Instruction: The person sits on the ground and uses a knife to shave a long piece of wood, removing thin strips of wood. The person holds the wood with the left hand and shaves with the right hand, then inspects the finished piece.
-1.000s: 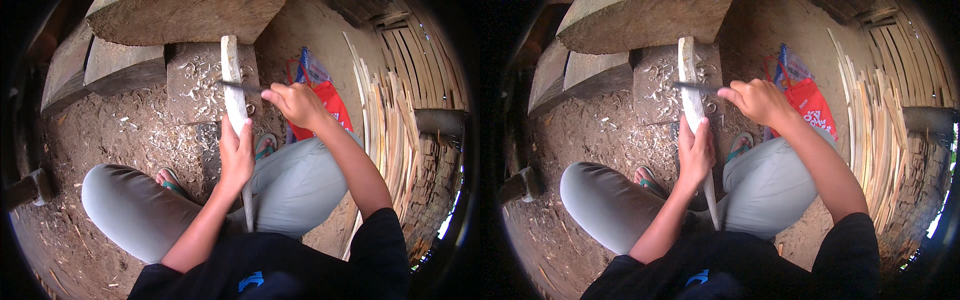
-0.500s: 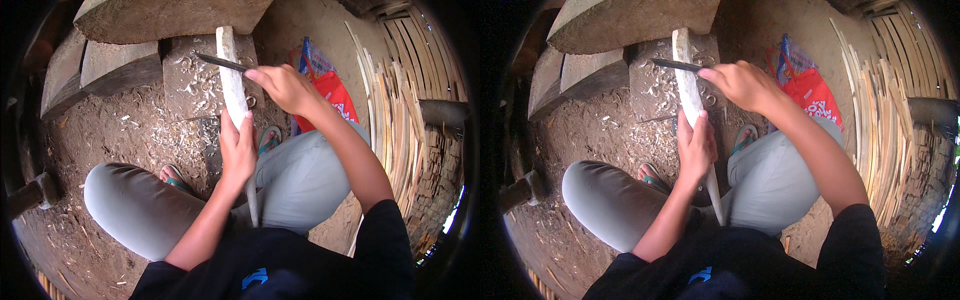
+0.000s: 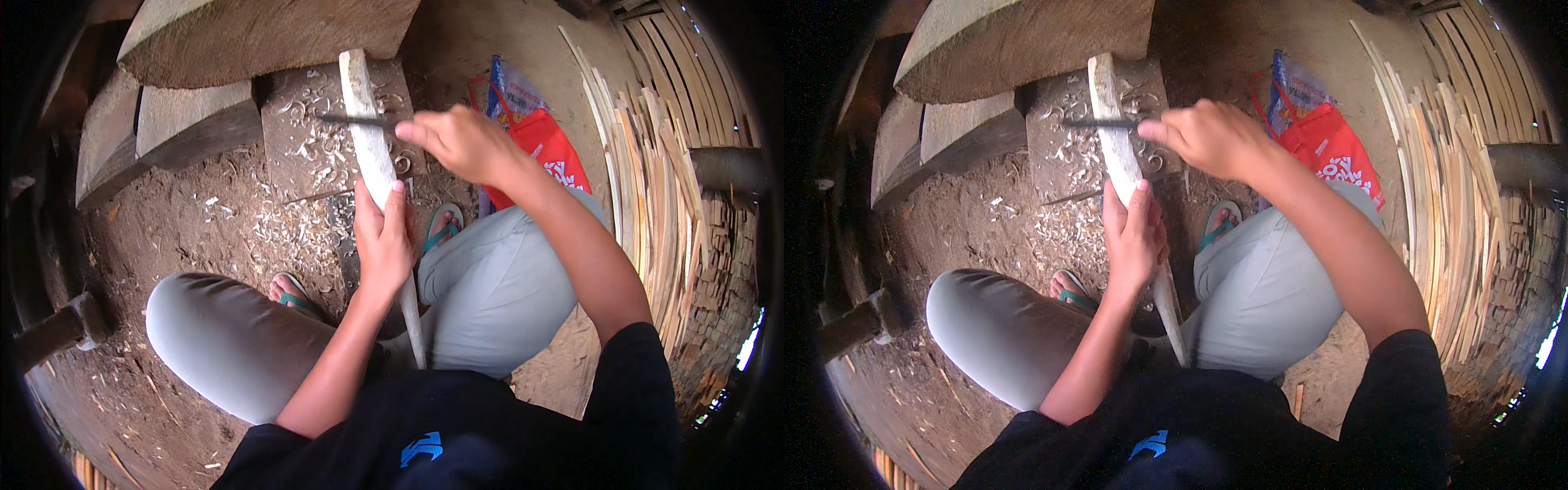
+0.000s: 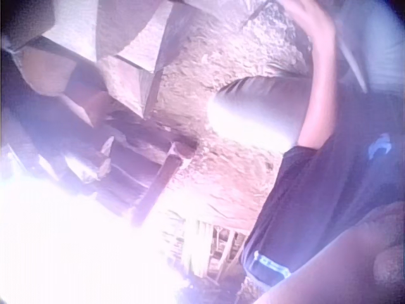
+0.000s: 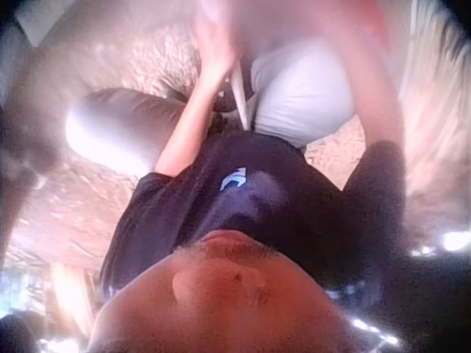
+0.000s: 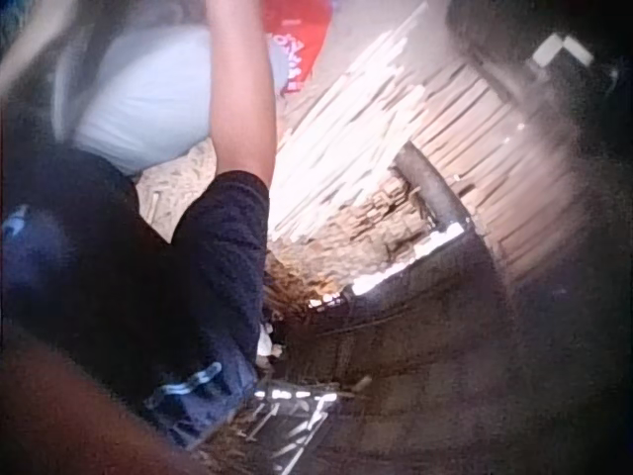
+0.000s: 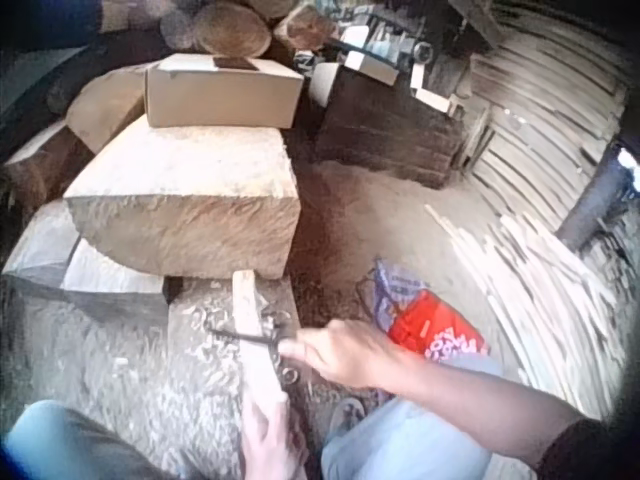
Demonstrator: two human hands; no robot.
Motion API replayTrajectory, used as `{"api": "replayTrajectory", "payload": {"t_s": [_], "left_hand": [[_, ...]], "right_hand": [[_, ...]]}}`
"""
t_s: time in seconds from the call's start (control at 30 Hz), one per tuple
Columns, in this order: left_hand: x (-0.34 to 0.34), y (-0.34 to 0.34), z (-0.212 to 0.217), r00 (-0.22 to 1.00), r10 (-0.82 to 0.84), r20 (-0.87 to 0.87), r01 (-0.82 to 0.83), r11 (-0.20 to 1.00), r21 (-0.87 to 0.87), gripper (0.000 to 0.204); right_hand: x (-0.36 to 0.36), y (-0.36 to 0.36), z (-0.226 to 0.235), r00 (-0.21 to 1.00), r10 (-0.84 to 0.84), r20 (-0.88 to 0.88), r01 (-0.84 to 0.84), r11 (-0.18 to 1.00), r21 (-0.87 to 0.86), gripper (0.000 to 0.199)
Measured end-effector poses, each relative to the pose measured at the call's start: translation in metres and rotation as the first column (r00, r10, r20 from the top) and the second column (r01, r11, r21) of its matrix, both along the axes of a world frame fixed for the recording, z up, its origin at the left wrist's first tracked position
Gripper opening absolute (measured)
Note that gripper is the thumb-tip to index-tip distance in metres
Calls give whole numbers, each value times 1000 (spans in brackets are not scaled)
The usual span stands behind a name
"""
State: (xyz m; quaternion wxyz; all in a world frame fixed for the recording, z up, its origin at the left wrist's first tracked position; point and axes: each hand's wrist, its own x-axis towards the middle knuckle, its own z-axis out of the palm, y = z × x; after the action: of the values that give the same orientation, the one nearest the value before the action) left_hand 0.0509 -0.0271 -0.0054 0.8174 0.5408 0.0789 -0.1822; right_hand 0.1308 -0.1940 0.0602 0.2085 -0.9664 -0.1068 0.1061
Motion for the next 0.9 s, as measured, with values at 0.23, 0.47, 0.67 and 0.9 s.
{"api": "replayTrajectory", "payload": {"t_s": [0.23,0.47,0.67,0.9], "left_hand": [[-3,-6,2,999,5,-41,-4,1000,15,18],[-2,-3,-1,1000,8,12,-9,999,50,21],[-6,-2,-7,1000,10,15,-12,997,74,19],[-5,-6,1,999,-1,-33,1,1000,-6,17]], "right_hand": [[7,2,-10,992,-41,120,40,999,14,55],[-3,-20,2,997,-62,48,71,976,-205,56],[20,-1,-6,994,20,110,-21,1000,8,54],[0,-10,-6,998,-45,33,44,999,7,55]]}}
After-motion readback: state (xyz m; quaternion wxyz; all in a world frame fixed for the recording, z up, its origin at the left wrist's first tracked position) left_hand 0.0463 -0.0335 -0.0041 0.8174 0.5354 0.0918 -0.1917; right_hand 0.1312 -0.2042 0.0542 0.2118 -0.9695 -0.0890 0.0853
